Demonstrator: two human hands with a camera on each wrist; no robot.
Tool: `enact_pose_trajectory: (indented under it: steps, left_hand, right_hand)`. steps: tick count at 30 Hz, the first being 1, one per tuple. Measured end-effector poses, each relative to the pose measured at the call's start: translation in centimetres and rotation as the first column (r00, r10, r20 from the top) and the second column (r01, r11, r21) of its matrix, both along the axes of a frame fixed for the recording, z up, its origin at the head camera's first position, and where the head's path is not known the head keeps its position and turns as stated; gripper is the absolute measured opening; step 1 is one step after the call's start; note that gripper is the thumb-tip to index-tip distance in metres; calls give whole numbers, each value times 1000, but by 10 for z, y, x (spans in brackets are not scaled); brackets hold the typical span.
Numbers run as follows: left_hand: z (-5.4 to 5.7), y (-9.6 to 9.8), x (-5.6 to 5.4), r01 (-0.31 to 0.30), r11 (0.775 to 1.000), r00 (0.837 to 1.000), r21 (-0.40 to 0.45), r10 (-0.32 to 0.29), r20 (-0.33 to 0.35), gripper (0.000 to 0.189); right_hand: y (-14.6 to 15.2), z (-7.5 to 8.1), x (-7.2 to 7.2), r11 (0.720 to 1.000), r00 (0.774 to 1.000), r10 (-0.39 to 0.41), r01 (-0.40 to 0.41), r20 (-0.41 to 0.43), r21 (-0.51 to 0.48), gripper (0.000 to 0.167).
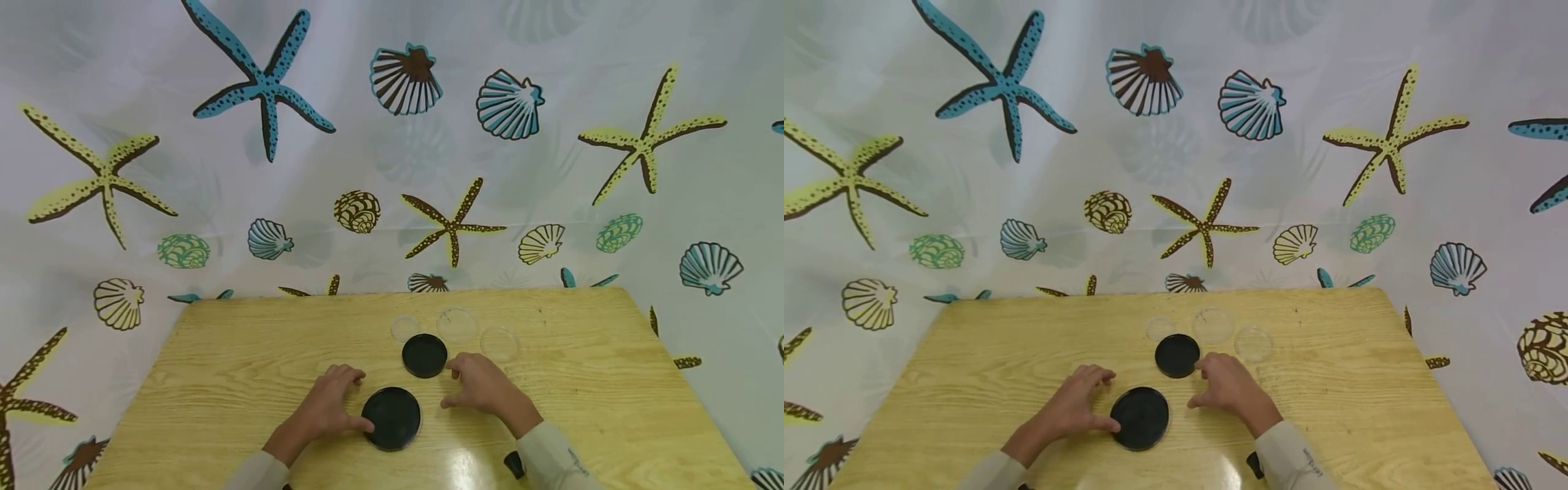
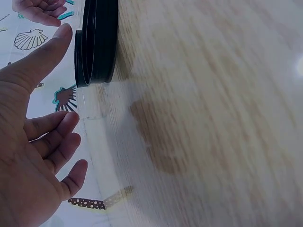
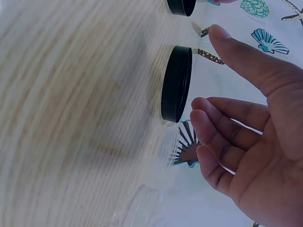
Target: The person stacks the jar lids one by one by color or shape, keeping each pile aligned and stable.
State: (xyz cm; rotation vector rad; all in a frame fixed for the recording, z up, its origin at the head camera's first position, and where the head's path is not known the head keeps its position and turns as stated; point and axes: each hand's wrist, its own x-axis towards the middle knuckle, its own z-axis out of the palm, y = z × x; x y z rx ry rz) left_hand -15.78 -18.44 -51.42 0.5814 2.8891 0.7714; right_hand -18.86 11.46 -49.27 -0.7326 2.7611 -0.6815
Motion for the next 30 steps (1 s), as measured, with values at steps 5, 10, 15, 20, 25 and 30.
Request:
enact_pose_trajectory:
  steps: [5, 10, 15, 20, 25, 30]
  left_hand:
    - [1, 4, -4, -9, 1000, 1000, 20, 8, 20, 82]
    - [3, 7, -8, -11, 1000, 1000, 17, 11, 22, 83]
    - [5, 11, -12, -22, 1000, 1000, 10, 22, 17, 83]
    - [7, 15, -18, -35, 999, 999, 1, 35, 15, 82]
    - [7, 18, -27, -47, 999, 999, -5, 47, -1, 81]
    - [5, 19, -31, -66, 998, 998, 11, 66, -5, 77]
  right_hand:
    - [2, 1, -4, 1000, 1000, -30, 30, -5, -8, 62]
    - [3, 4, -7, 998, 998, -61, 61, 6, -17, 62]
    - [2, 4, -12, 995, 995, -97, 97, 7, -5, 63]
    - [1, 2, -15, 994, 994, -109, 109, -20, 26, 64]
    - [-1, 2, -18, 991, 992, -119, 121, -37, 57, 67]
    - [-2, 3, -21, 989, 991, -134, 136, -32, 67, 68]
